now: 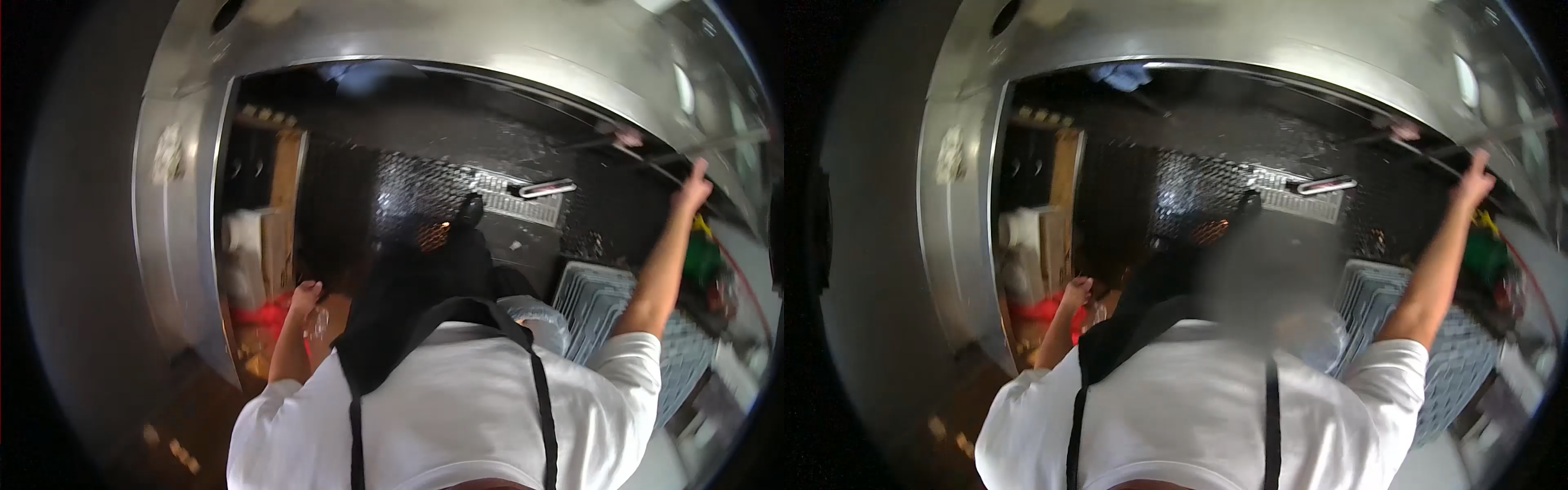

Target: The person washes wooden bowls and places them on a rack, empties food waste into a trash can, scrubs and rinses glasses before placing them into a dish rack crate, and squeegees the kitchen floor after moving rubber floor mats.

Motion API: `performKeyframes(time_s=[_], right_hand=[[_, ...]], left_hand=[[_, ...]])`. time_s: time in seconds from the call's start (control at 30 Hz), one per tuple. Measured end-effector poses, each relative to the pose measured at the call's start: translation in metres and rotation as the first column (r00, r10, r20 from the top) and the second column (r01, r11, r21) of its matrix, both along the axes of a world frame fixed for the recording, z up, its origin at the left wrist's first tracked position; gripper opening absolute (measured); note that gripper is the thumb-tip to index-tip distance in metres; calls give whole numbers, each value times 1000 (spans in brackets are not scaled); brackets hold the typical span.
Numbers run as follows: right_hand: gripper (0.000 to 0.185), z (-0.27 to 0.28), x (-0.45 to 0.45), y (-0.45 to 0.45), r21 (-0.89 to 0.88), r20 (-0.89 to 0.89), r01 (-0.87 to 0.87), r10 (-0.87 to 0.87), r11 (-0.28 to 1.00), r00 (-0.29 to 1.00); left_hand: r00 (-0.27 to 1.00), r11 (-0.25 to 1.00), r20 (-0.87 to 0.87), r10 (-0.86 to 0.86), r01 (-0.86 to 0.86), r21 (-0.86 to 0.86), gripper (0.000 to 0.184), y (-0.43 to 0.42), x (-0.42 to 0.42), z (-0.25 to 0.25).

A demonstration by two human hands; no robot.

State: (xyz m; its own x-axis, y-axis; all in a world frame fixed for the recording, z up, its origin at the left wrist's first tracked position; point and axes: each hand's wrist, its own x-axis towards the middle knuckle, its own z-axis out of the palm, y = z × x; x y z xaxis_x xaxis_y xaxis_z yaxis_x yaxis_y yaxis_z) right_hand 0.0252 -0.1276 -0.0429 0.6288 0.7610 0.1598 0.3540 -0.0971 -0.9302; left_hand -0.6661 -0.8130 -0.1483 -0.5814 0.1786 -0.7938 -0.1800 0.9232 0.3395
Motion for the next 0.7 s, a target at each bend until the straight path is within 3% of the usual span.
performKeyframes(time_s=[0.03,0.07,0.1,0.13,0.17,0.2,0.23,0.27,0.33,0.37,0.4,0.43,0.47,0.5,0.57,0.63,0.67,0.7], right_hand=[[56,5,14,28,57,34,-152,151,987,988],[56,10,26,55,112,62,-306,301,945,952],[51,-4,68,94,100,331,-405,354,909,875],[51,11,51,95,27,269,-352,333,936,904],[51,14,48,103,24,284,-381,359,924,889],[53,34,12,87,-68,158,-326,333,943,930],[52,18,29,105,2,37,-434,434,901,900],[50,3,45,121,81,-77,-514,519,854,851],[38,2,34,106,100,-109,-390,400,915,910],[31,2,43,103,69,-68,-331,335,941,940],[28,0,48,102,45,-22,-268,269,962,963],[30,6,29,80,171,-155,-373,399,912,904],[32,3,31,72,189,-195,-434,466,881,863],[34,0,42,62,212,-237,-488,529,847,815],[38,11,16,36,257,-275,-554,610,792,743],[42,44,-60,-22,298,-264,-588,657,752,707],[43,52,-66,-28,313,-240,-650,720,692,651],[44,58,-69,-31,325,-214,-707,777,628,592]], left_hand=[[998,998,8,56,-56,-9,37,-2,14,14],[997,989,-2,-81,81,127,25,-65,0,-39],[994,989,100,35,-48,138,23,-54,28,-6],[881,888,304,362,-425,173,23,-86,40,-25],[775,825,411,480,-559,90,19,-88,61,1],[754,823,423,503,-567,31,14,-106,83,7],[732,819,434,526,-572,-28,13,-123,103,13],[762,831,358,540,-550,-82,18,-126,131,25],[961,940,166,219,-162,-299,26,-121,182,42],[993,907,116,8,42,-420,29,-110,200,51],[973,922,200,118,-32,-387,29,-99,210,61],[933,928,284,220,-111,-356,30,-87,217,70],[877,925,366,312,-192,-328,30,-75,221,75],[920,905,271,283,-163,-392,28,-63,228,73],[991,985,130,-43,64,-158,29,-107,222,24],[987,978,107,-121,137,-155,26,-156,199,-45],[984,963,176,-40,85,-257,23,-158,174,-75],[993,989,87,-84,94,-113,19,-135,153,-82]])
